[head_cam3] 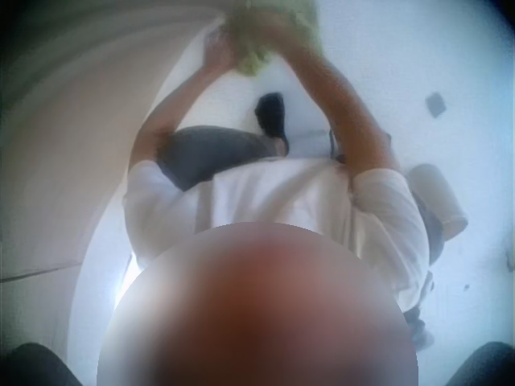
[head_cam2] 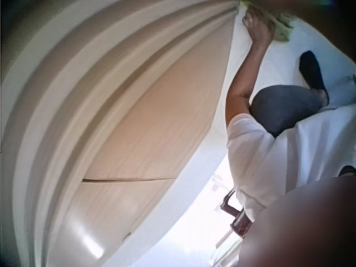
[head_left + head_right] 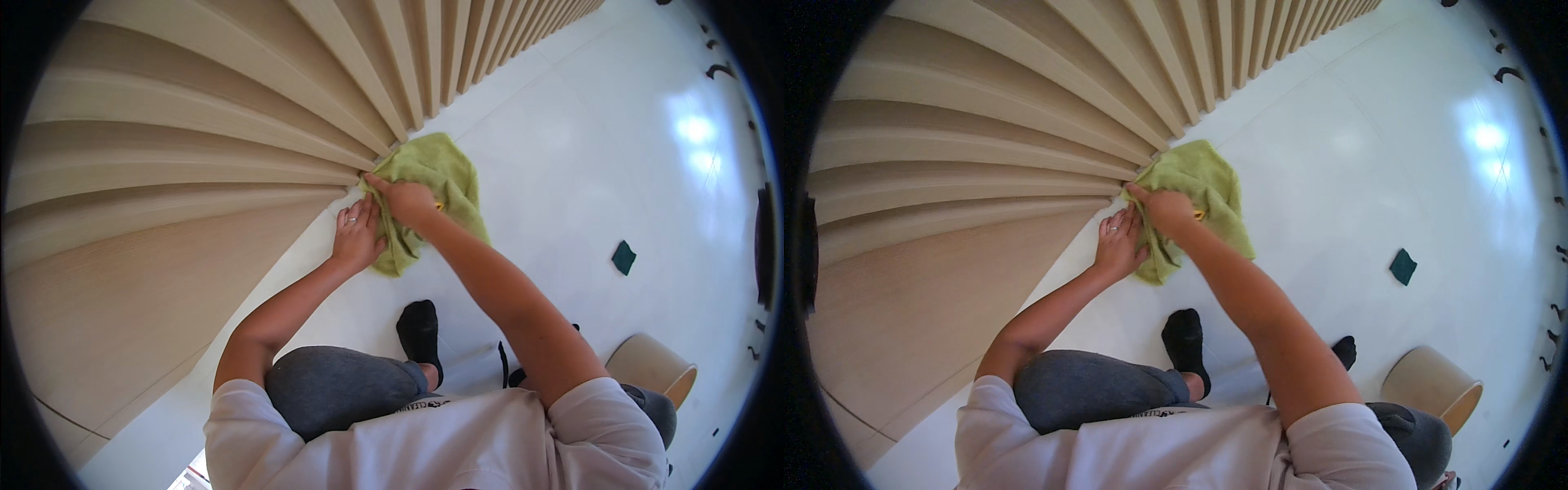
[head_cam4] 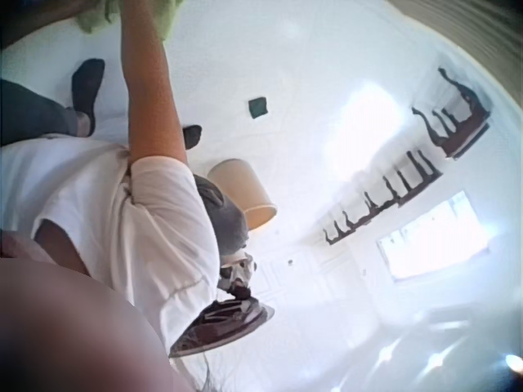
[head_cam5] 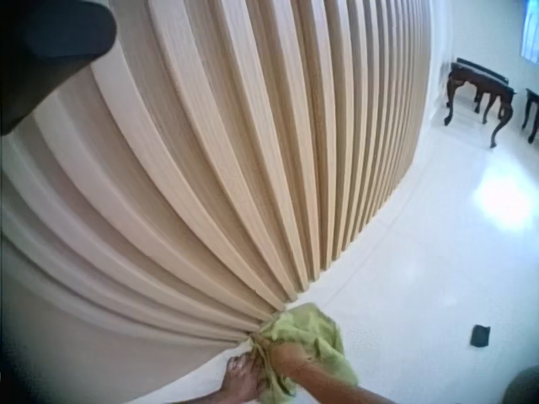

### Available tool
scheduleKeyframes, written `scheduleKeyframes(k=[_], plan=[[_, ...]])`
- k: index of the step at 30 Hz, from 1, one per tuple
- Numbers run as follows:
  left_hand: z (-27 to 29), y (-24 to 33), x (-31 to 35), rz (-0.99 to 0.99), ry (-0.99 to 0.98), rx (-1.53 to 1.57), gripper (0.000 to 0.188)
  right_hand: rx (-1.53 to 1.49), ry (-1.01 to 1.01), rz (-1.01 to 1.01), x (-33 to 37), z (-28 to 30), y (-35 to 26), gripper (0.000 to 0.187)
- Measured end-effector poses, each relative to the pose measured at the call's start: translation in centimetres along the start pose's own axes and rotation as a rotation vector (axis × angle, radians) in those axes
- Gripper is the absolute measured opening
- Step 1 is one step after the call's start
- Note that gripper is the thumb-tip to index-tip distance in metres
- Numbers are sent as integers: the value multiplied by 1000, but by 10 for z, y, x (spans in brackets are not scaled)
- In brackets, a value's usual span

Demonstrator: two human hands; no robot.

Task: The person wipes a white floor tile using a green cloth, then uses a yellow scraper tool to clean the crevices of a wooden-slatted wall where it meets the floor.

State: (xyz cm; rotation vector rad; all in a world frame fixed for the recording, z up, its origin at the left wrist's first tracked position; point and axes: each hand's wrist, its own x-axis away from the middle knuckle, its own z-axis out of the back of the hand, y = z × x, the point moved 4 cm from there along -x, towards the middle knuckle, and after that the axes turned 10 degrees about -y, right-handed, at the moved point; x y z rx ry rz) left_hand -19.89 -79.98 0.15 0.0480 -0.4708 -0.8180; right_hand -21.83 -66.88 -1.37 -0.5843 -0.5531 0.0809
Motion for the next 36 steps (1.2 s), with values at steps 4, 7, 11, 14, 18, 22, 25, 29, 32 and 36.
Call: scheduleKeyframes(k=[4,7,11,14,18,22,25,29,32,36], plan=[[-9,4,2,18,17,-8,70,-18,-44,21,-2,0,-1,58],[-15,11,15,-44,3,7,68,136,-180,173,11,-7,7,57],[-14,7,23,-78,10,23,67,94,-100,123,14,-19,2,55],[-7,-1,20,-39,28,38,70,4,-45,82,14,-19,-5,54],[-6,-3,19,-40,29,26,70,76,-64,169,-5,-12,-1,52],[-6,-7,15,-20,7,36,71,63,-67,137,-2,-10,-5,57],[-7,-4,18,-22,-9,15,73,-85,73,-54,15,-6,9,61],[-13,-2,27,-38,-9,-4,73,36,-29,11,18,-9,10,65],[-14,-4,36,-29,-17,10,74,99,-152,83,16,-9,-4,64],[-5,-11,31,48,-5,27,78,85,-64,46,3,-13,-28,60]])
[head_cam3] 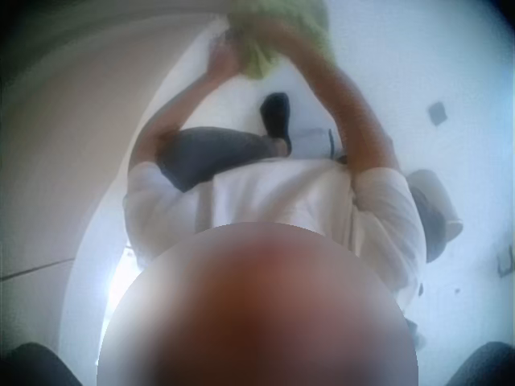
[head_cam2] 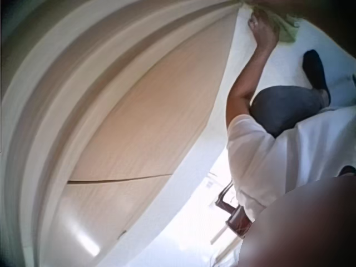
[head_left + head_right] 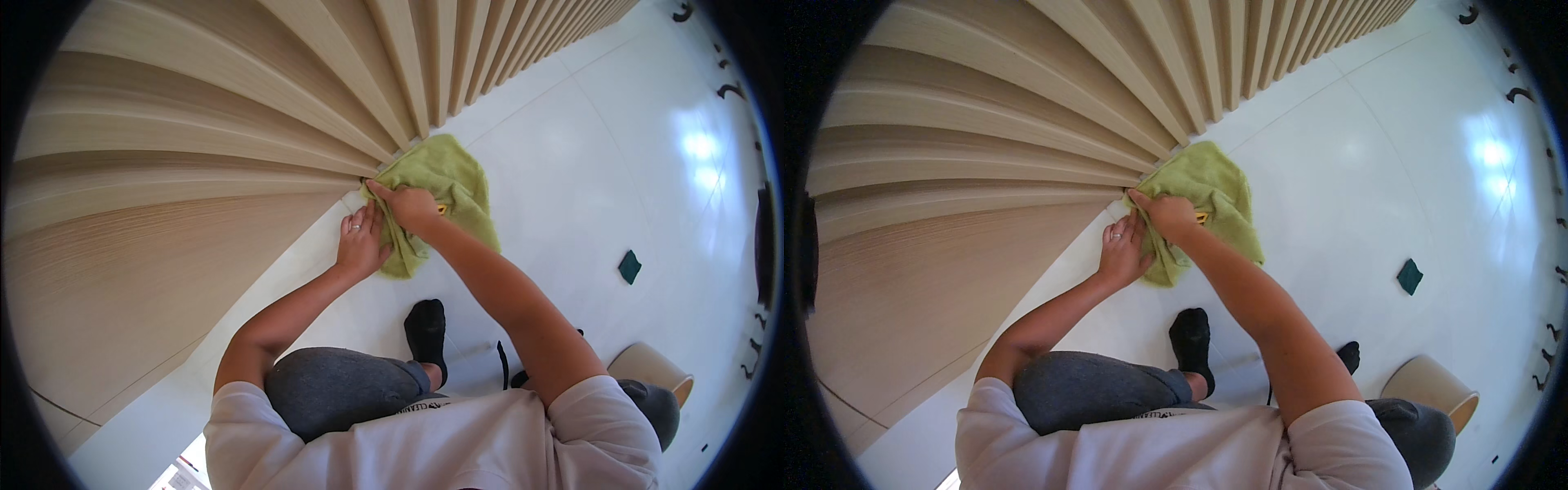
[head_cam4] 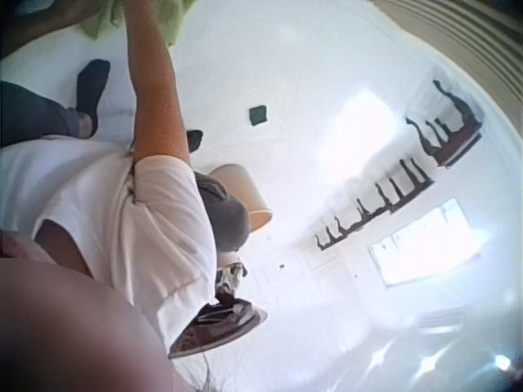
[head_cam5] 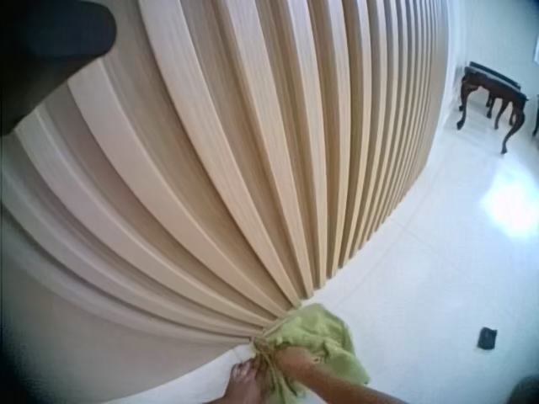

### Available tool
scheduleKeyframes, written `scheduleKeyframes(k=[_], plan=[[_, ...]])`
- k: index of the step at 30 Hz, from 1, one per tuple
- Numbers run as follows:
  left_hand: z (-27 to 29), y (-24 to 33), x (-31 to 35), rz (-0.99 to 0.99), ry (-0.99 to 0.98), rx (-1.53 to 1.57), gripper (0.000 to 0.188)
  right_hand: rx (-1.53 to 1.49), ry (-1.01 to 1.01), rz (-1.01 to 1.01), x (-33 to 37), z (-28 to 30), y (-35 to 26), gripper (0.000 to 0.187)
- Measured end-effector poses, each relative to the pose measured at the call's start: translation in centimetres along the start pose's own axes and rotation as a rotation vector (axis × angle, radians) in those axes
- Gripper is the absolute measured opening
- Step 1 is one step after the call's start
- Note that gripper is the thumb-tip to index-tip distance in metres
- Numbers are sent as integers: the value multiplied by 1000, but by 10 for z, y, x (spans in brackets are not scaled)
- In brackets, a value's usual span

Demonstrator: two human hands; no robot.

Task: The person wipes a white floor tile using a green cloth, then uses a yellow scraper tool to clean the crevices of a wooden-slatted wall where it meets the floor.

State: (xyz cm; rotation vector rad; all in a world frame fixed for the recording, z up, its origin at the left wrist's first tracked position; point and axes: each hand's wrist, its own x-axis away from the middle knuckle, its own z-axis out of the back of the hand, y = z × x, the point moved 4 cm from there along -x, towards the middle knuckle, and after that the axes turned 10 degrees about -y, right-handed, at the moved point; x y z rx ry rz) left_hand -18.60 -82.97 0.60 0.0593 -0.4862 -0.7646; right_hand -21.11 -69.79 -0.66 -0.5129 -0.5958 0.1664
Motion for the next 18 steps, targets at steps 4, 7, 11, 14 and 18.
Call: scheduleKeyframes(k=[4,7,11,14,18], plan=[[-1,-9,1,28,27,22,77,-29,-79,-32,-7,5,-4,57],[-11,-1,4,-2,-20,-10,74,56,-135,174,-12,12,12,55],[-13,4,14,-25,-61,-42,71,69,-155,171,-1,16,16,54],[-3,2,11,8,-38,22,74,-21,-80,56,5,11,3,57],[6,1,5,-1,19,-4,73,-84,-12,47,0,8,1,60]])
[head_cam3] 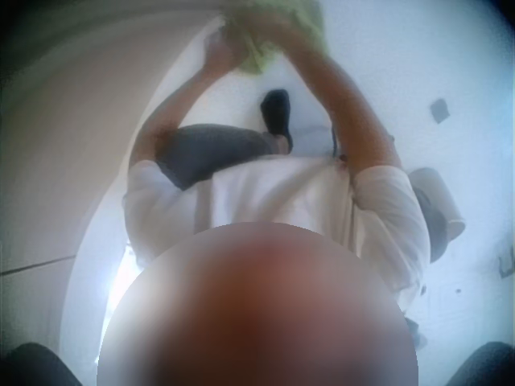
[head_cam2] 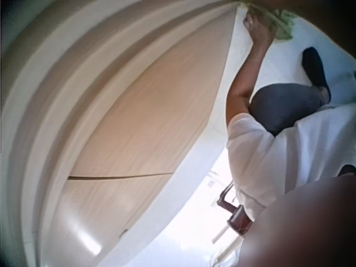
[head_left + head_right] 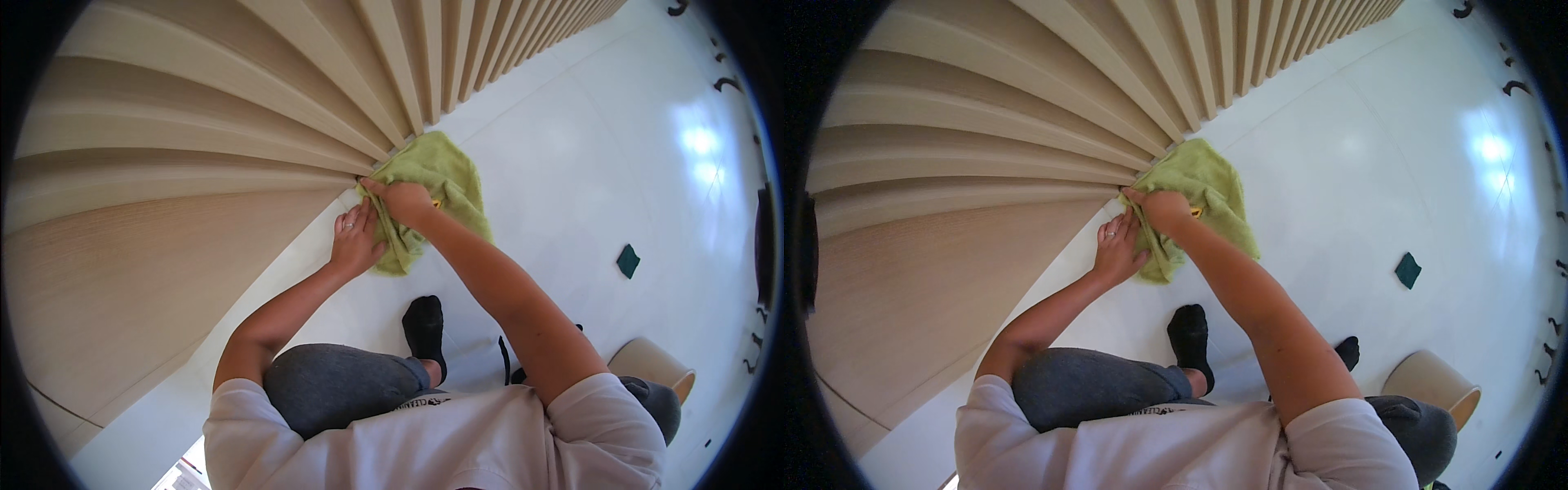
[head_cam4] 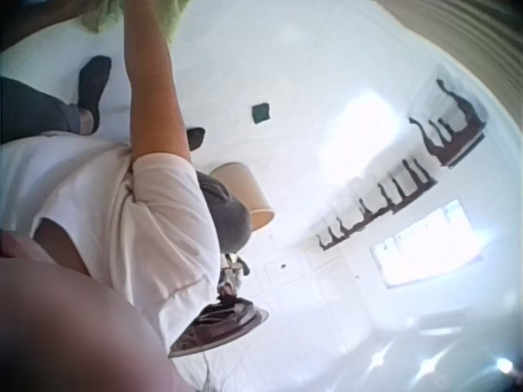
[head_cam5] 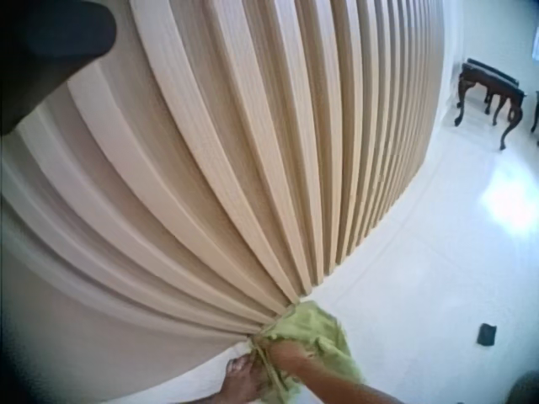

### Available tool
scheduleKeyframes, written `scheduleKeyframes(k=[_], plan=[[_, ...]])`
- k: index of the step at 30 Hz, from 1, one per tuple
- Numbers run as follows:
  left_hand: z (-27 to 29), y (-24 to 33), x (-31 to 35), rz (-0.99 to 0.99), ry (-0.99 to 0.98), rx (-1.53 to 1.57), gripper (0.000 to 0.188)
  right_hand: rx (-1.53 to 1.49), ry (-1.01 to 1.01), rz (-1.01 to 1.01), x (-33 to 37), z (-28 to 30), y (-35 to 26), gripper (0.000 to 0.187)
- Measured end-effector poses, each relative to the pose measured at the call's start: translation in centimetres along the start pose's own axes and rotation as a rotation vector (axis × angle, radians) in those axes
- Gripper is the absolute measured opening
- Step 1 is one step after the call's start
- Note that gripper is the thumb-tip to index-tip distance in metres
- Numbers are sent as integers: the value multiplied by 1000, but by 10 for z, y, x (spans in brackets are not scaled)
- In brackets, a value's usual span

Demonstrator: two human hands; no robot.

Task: The person wipes a white floor tile using a green cloth, then uses a yellow scraper tool to clean the crevices of a wooden-slatted wall where it meets the floor.

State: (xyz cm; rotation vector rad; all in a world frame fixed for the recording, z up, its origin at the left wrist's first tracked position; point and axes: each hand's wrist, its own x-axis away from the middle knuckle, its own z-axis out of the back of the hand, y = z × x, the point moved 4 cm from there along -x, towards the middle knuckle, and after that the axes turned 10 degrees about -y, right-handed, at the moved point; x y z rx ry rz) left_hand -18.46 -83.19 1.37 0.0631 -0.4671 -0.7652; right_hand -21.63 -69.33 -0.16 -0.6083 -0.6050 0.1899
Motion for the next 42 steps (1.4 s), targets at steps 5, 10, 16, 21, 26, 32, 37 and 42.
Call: scheduleKeyframes(k=[5,10,16,21,26,32,37,42], plan=[[-14,23,28,-187,-118,1,62,50,-304,142,26,-20,7,54],[-13,45,35,-483,-356,231,40,-266,-350,327,81,-57,39,55],[4,64,-5,-342,-478,317,37,-818,-753,117,155,-41,98,55],[-2,75,-37,-417,-364,127,54,-875,-323,-172,213,-11,164,51],[-6,96,-91,-351,-284,27,75,-694,584,-542,250,-18,254,50],[30,74,-152,-113,-209,-253,103,-263,456,-585,184,8,196,51],[16,84,-173,81,-291,-272,108,-148,509,-500,122,66,207,51],[-25,100,-194,386,306,190,88,-42,516,-323,64,124,207,58]])
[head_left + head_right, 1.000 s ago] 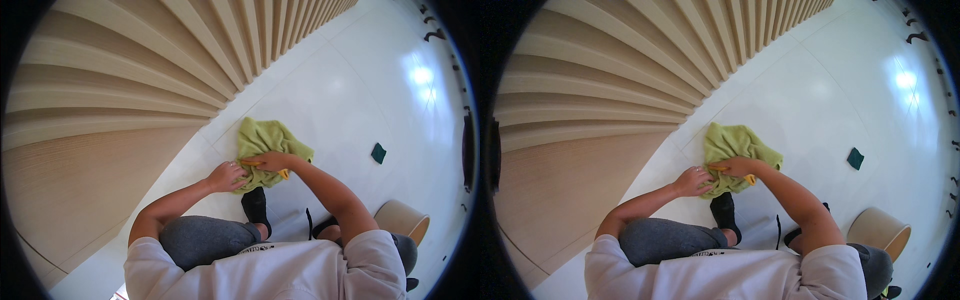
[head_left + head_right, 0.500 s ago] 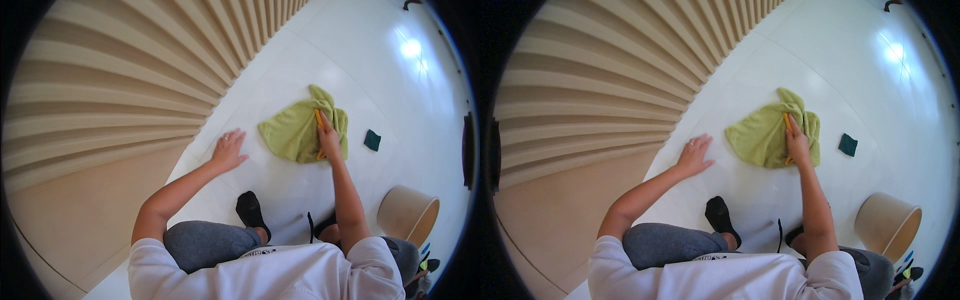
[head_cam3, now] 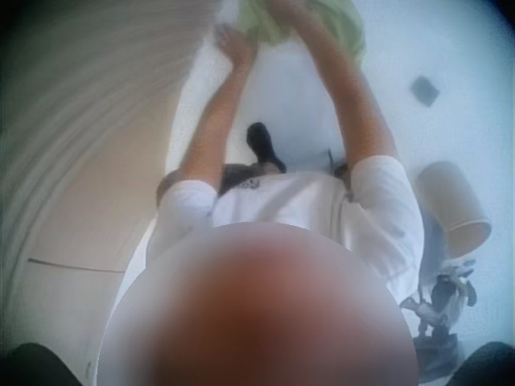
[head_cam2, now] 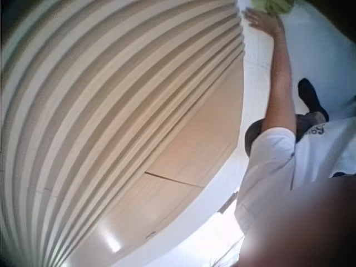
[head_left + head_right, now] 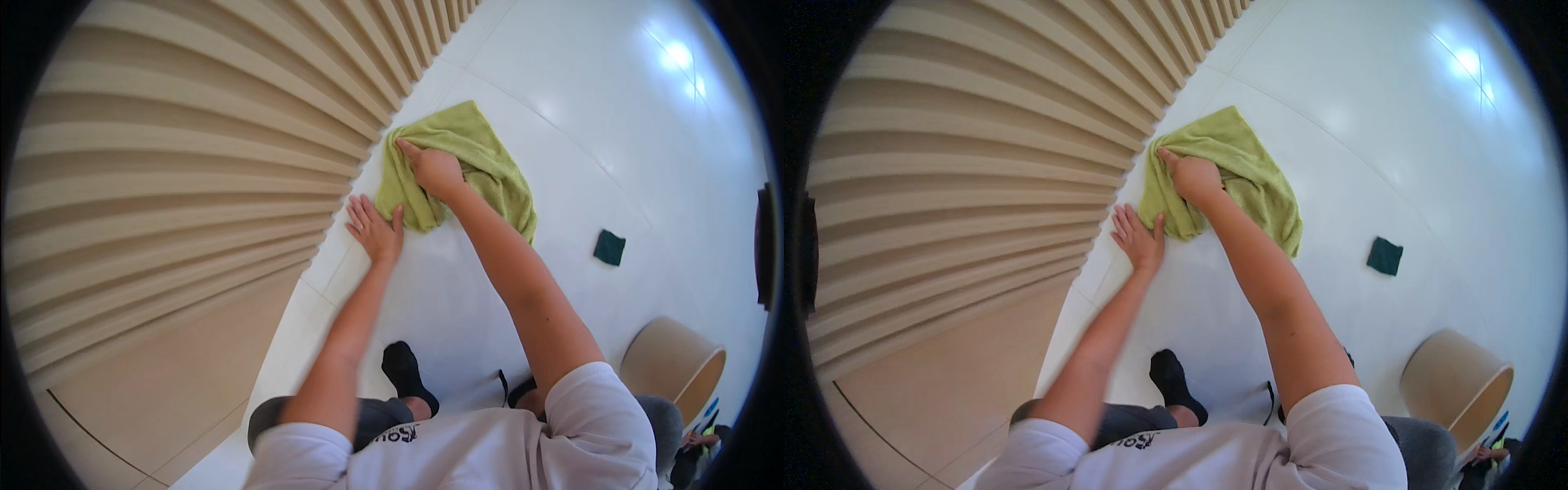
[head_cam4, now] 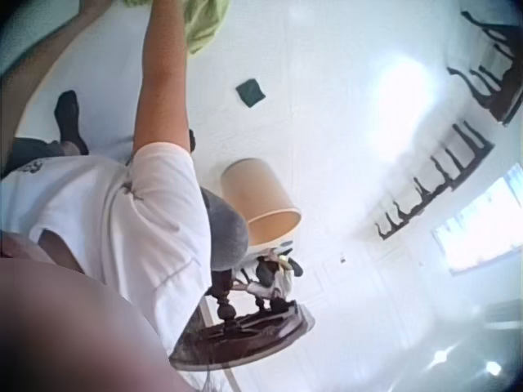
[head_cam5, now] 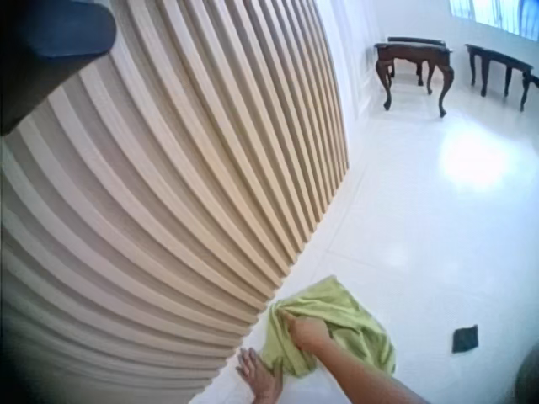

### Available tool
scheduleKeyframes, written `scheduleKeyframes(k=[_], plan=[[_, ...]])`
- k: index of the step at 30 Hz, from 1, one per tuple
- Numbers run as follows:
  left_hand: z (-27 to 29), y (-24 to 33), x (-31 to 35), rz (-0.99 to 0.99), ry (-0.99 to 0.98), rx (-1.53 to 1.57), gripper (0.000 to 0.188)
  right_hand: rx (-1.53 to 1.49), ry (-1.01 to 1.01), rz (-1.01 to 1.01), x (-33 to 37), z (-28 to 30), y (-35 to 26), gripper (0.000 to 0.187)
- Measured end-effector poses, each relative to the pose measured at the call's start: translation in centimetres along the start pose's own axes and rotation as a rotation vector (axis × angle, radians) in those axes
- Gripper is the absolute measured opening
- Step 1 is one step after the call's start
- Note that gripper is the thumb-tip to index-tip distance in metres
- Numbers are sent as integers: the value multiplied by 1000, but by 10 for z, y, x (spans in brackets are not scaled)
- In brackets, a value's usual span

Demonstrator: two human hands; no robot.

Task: The person wipes a white floor tile using a green cloth, then uses a yellow scraper tool to clean the crevices of a wooden-slatted wall where it meets the floor.

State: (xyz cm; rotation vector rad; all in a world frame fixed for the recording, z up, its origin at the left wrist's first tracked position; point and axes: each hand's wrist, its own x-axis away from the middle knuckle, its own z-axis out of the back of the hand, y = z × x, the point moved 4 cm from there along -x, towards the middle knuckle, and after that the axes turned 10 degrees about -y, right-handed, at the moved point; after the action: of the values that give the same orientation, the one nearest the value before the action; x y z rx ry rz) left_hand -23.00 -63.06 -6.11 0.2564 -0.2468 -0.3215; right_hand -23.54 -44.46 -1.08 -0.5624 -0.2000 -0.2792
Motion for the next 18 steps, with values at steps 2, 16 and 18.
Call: scheduleKeyframes(k=[2,16,18], plan=[[-6,11,6,85,134,65,75,4,-43,7,-15,4,-1,61],[5,21,8,146,76,-64,73,-1,-228,98,-31,10,2,61],[5,21,7,149,64,-69,74,-24,-181,27,-33,8,1,59]])
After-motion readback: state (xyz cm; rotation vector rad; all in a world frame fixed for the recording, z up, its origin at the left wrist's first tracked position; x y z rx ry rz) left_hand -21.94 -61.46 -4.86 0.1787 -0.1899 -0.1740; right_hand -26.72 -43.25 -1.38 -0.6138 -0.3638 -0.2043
